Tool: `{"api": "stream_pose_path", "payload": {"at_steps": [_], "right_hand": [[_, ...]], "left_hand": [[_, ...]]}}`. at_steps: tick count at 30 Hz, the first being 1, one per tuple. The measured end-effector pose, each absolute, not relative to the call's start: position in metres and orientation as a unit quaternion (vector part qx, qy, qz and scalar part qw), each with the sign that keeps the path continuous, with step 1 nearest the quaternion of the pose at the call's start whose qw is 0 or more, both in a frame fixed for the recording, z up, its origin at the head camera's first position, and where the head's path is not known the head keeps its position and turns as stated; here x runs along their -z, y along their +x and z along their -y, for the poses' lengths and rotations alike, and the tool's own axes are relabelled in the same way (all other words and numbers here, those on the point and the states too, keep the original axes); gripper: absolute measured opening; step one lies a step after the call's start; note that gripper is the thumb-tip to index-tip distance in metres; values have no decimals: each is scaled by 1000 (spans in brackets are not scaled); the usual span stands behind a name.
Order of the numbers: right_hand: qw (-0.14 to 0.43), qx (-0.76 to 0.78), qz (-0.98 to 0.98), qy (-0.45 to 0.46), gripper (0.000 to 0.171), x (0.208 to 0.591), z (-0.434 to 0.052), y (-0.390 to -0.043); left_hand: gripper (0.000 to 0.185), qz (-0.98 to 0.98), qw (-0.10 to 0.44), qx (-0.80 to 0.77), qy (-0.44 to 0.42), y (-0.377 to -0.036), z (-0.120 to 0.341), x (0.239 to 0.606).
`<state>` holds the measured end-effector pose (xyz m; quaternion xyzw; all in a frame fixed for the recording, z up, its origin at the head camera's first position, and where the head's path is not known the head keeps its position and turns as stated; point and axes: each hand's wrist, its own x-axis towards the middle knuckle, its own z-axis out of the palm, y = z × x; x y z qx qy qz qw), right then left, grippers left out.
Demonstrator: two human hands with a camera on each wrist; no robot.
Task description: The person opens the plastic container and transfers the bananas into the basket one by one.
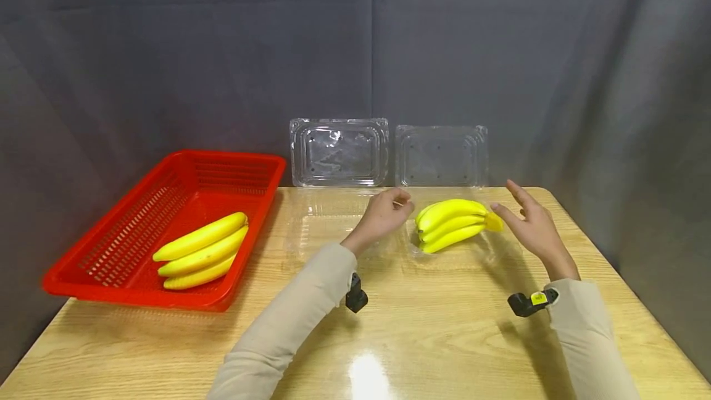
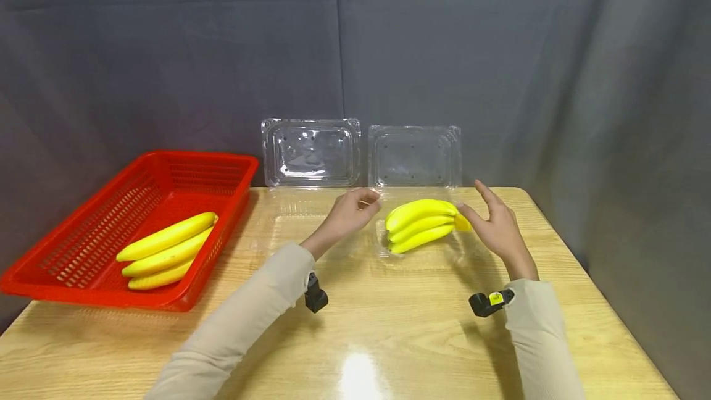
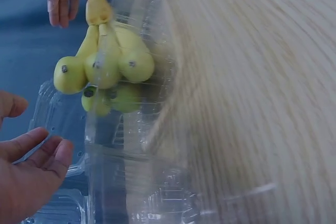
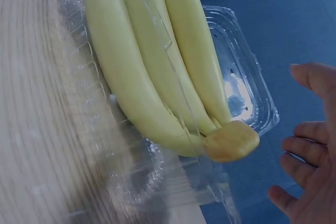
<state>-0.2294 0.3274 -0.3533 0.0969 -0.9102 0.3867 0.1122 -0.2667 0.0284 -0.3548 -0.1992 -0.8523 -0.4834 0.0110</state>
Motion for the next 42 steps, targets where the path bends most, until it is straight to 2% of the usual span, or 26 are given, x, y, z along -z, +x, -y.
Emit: {"api": "stream_pose_path", "payload": {"at_steps": [9, 16, 22, 36, 42], "right_hand": [[80, -356, 925, 108, 81, 349, -322, -219], [58, -349, 930, 102, 85, 356, -323, -212], [56, -370, 922, 95, 86, 361, -321, -207], [28, -359, 930, 70, 93, 370, -324, -205], [18, -357, 931, 71, 96, 375, -326, -205]], "left_hand": [[32, 857, 30, 462, -227, -262, -29, 354], [40, 858, 33, 444, -257, -257, -29, 361], [48, 862, 28, 443, -244, -255, -36, 362], [46, 844, -13, 502, -188, -249, -48, 362], [46, 842, -12, 512, -173, -248, -51, 365]]}}
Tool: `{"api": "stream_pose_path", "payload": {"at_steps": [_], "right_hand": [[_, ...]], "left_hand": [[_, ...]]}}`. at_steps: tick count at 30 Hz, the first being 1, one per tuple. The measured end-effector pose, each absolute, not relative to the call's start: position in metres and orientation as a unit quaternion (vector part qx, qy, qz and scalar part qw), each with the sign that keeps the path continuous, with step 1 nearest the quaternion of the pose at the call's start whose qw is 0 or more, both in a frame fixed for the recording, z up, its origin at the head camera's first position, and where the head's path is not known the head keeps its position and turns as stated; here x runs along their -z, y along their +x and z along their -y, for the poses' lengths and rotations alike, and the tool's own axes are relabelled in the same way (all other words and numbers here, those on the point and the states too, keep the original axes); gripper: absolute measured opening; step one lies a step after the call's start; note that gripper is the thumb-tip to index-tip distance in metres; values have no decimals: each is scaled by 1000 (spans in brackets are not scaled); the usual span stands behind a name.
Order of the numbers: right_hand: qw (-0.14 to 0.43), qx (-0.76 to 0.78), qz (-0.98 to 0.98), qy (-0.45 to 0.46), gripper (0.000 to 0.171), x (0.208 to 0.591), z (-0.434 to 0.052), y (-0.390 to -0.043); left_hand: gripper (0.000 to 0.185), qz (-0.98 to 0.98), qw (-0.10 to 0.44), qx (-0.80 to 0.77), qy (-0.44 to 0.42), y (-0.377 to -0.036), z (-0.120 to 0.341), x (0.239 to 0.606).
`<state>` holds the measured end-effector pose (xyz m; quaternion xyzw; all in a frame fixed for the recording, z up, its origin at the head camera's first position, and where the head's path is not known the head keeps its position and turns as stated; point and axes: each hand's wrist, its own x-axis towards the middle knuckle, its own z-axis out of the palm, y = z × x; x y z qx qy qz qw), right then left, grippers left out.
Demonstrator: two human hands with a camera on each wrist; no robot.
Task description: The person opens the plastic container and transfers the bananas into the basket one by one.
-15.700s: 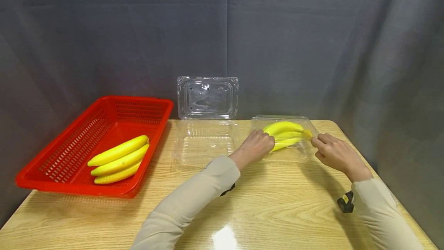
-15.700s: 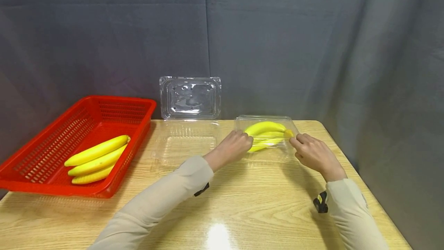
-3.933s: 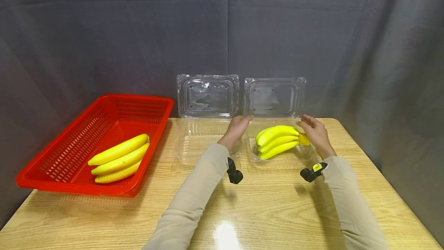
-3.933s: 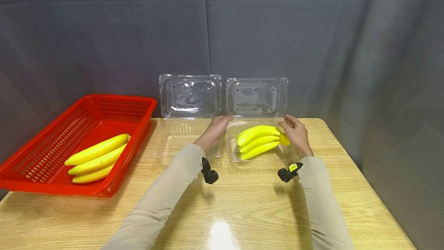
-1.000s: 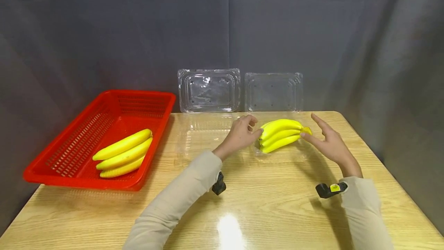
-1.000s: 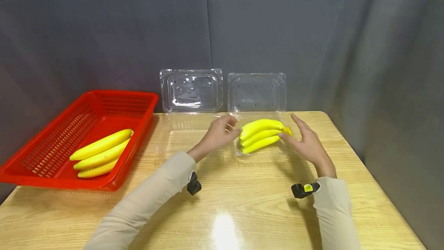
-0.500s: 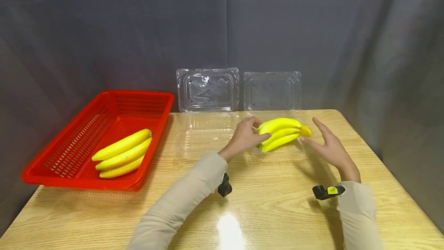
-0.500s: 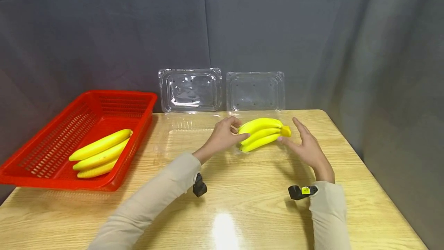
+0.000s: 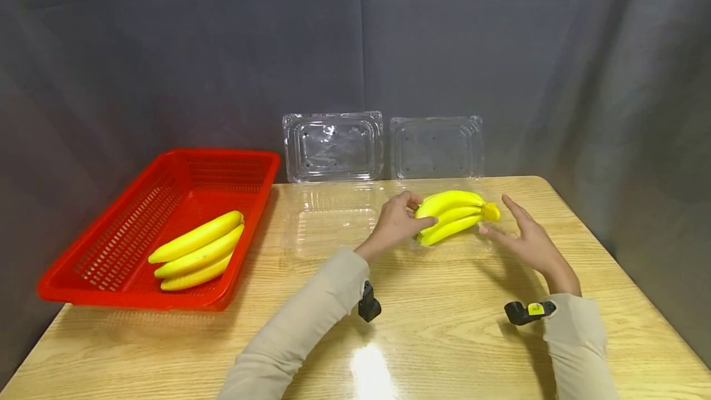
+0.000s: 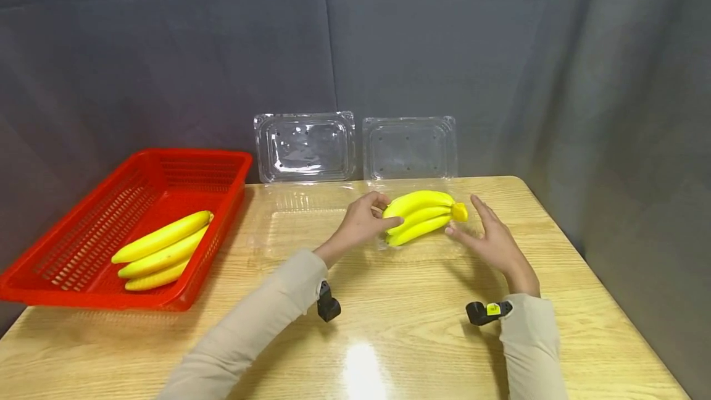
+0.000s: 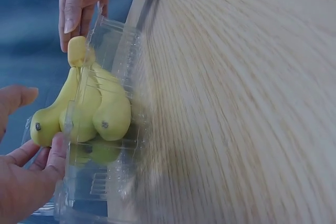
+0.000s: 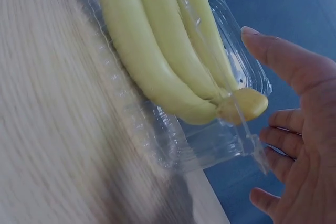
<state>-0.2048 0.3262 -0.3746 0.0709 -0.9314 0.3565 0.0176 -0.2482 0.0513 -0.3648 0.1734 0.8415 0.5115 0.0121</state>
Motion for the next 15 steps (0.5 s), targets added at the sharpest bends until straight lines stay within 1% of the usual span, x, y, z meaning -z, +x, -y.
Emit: {"api": "stream_pose_path", "payload": {"at_steps": [6, 15], "right_hand": [[15, -360, 930, 73, 96, 380, -331, -205], [-17, -369, 926, 80, 99, 387, -327, -208]], "left_hand": [[47, -844, 10, -508, 171, -247, -54, 364], [46, -854, 4, -492, 168, -249, -56, 364]]}}
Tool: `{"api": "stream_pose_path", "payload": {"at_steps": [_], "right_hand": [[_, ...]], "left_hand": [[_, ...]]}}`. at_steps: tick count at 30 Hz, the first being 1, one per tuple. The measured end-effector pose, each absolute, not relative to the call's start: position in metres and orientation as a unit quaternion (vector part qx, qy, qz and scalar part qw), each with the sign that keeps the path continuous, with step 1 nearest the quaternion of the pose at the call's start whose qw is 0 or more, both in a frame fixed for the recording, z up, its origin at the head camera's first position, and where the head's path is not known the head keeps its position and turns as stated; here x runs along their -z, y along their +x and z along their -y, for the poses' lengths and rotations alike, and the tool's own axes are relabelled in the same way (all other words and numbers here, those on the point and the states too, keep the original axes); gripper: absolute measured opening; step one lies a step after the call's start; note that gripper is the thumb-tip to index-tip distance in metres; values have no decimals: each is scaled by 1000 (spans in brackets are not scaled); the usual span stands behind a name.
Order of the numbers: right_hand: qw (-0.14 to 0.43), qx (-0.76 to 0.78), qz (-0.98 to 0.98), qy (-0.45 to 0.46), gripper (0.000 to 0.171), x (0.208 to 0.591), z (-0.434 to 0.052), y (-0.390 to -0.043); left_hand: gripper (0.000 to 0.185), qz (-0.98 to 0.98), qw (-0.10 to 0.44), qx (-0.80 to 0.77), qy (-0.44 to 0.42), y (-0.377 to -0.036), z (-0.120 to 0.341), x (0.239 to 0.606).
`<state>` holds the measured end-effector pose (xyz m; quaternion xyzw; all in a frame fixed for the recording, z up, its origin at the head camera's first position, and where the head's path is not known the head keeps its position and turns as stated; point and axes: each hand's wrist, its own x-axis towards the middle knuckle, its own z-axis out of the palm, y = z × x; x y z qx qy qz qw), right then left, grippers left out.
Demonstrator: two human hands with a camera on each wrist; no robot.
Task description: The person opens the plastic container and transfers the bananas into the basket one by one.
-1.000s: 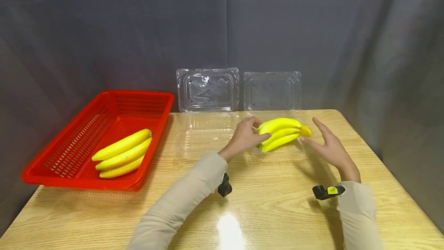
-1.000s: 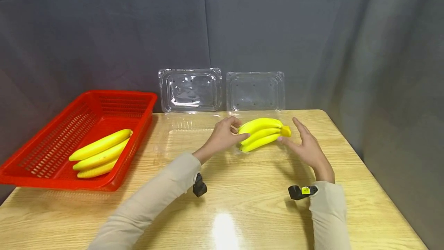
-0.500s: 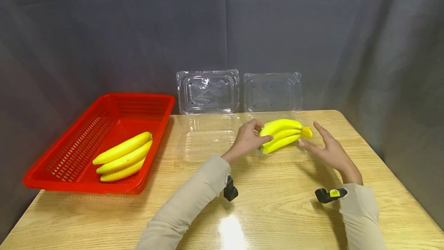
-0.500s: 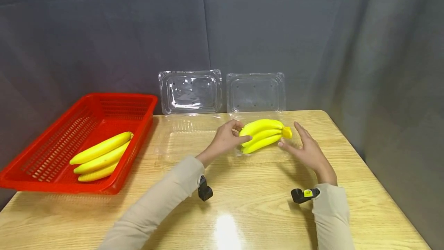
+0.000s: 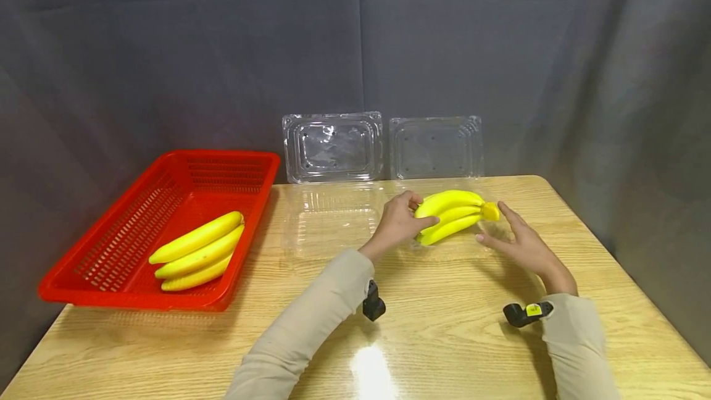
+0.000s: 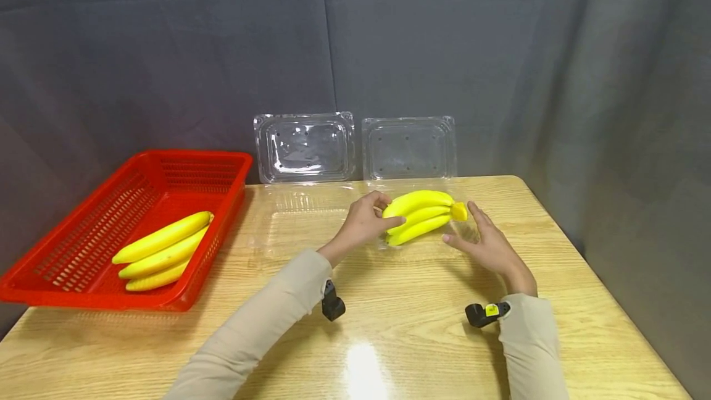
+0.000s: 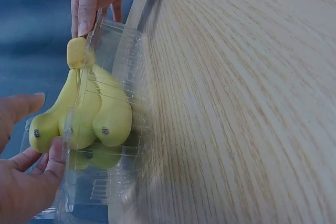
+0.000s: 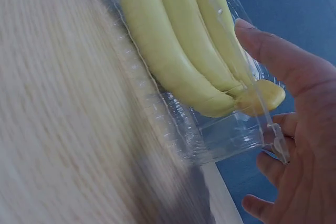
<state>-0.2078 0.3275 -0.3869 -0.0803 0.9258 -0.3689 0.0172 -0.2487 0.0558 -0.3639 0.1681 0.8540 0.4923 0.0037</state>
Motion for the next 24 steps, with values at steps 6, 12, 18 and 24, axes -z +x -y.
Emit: {"api": "stream_pose_path", "payload": {"at_steps": [6, 12, 18, 24], "right_hand": [[19, 362, -928, -86, 100, 388, -325, -209], [26, 354, -931, -86, 103, 389, -324, -210], [26, 350, -931, -95, 104, 391, -325, -210], [19, 352, -930, -100, 104, 395, -326, -210]], "left_hand": [[42, -865, 0, -472, 170, -253, -54, 364], [45, -868, 0, -469, 165, -255, -55, 363], [45, -869, -14, -455, 195, -256, -56, 364], [40, -866, -16, -461, 194, -256, -54, 365]]}}
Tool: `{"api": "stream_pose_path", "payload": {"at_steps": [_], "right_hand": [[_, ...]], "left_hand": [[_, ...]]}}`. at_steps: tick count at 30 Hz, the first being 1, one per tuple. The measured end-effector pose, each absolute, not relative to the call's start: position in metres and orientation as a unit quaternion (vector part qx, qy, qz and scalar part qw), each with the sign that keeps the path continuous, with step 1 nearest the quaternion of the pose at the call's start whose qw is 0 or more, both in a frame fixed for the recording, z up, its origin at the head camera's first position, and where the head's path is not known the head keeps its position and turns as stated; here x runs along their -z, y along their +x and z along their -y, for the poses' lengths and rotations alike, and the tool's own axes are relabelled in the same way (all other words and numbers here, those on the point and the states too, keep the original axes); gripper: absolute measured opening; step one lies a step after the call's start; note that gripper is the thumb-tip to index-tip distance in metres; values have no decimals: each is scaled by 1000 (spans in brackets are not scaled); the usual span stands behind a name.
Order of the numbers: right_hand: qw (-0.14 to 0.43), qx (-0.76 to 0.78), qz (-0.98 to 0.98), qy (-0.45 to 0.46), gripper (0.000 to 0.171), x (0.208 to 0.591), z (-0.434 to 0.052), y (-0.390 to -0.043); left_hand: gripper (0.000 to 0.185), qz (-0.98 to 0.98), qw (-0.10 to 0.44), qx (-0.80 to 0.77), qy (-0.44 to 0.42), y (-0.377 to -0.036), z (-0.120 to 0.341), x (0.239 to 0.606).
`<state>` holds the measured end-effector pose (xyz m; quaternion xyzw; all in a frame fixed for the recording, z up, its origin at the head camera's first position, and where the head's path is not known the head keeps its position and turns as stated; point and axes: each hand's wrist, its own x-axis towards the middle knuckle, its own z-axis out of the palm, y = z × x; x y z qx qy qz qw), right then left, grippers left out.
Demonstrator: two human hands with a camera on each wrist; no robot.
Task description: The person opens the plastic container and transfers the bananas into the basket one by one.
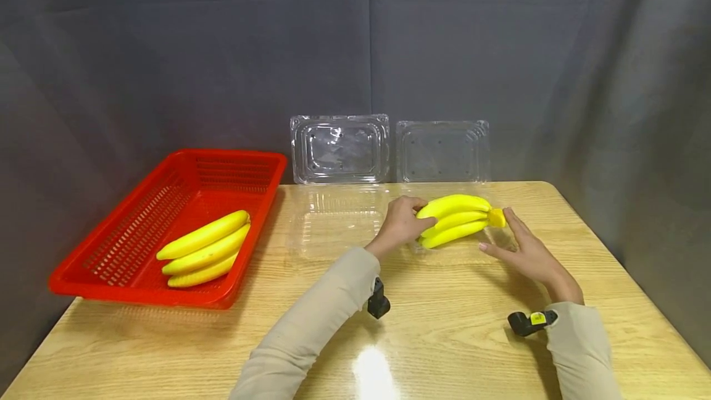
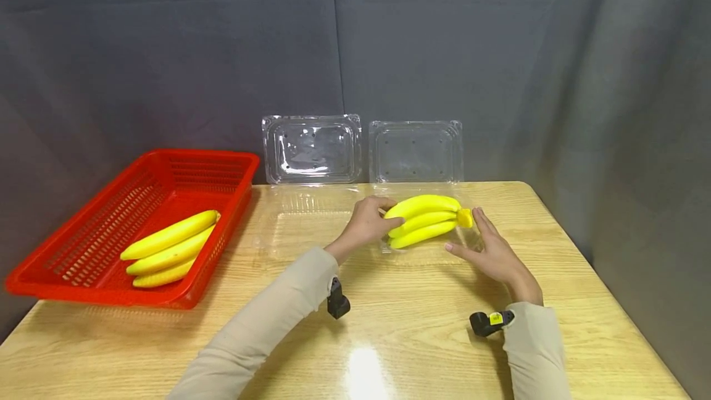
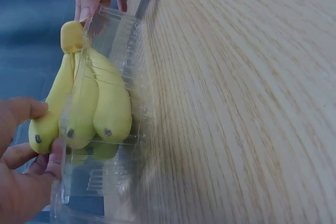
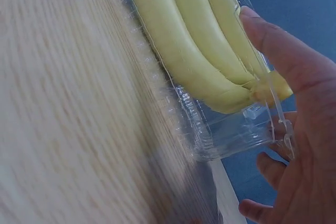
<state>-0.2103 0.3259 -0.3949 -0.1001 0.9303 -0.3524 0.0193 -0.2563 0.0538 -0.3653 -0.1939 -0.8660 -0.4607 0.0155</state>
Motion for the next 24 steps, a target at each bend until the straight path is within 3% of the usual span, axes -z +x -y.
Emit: {"api": "stream_pose_path", "payload": {"at_steps": [24], "right_hand": [[28, 348, -933, -90, 105, 393, -322, -210]], "left_hand": [[38, 854, 19, 482, -194, -255, -50, 364]]}}
